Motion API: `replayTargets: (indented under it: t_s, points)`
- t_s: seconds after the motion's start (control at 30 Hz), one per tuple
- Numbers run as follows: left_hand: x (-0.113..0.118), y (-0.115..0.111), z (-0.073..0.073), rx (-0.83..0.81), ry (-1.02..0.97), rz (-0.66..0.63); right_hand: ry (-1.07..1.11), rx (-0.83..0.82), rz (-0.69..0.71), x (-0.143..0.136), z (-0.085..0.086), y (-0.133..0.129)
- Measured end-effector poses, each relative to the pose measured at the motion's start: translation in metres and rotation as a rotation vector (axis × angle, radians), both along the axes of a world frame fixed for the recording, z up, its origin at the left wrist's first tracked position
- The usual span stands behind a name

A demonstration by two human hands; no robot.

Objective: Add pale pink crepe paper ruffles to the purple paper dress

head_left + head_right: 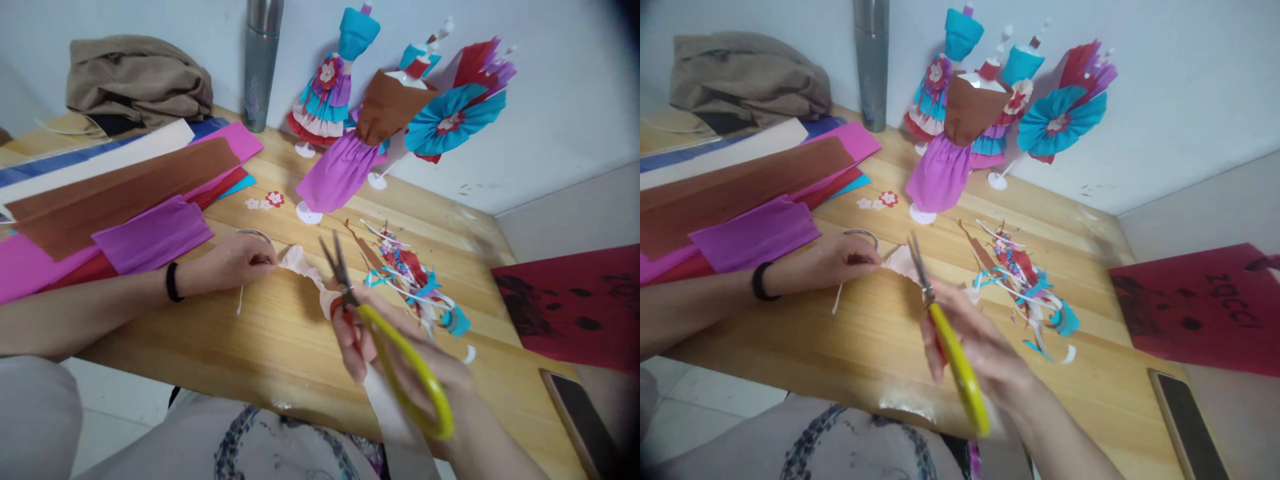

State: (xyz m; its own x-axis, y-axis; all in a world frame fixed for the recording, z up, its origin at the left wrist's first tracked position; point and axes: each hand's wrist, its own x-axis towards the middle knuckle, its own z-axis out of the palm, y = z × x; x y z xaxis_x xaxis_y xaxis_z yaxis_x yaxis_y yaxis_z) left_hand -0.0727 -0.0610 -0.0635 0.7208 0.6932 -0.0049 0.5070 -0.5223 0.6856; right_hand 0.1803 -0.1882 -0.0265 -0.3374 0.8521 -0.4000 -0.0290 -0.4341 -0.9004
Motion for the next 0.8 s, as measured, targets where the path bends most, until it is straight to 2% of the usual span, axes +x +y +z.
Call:
replayTargets:
  t_s: [0.07,0.1,0.2,0.3,0.5,0.8]
  points:
    - [0.000,-0.001,-0.002,0.019,-0.016,0.027,0.283,-0.191,0.078,-0.015,-0.012,-0.011]
    - [0.000,-0.001,-0.004,0.034,-0.024,0.039,0.341,-0.273,0.064,-0.021,-0.018,-0.015]
    - [0.000,-0.002,-0.008,0.067,-0.046,0.053,0.505,-0.320,0.008,-0.034,-0.031,-0.020]
    - [0.000,-0.004,-0.011,0.102,-0.058,0.071,0.499,-0.350,-0.058,-0.043,-0.038,-0.019]
    - [0.000,-0.007,-0.013,0.146,-0.021,0.070,0.419,-0.473,-0.043,-0.059,-0.043,-0.011]
    - [0.001,-0.009,-0.008,0.159,0.009,0.073,0.285,-0.410,-0.068,-0.073,-0.042,0.009]
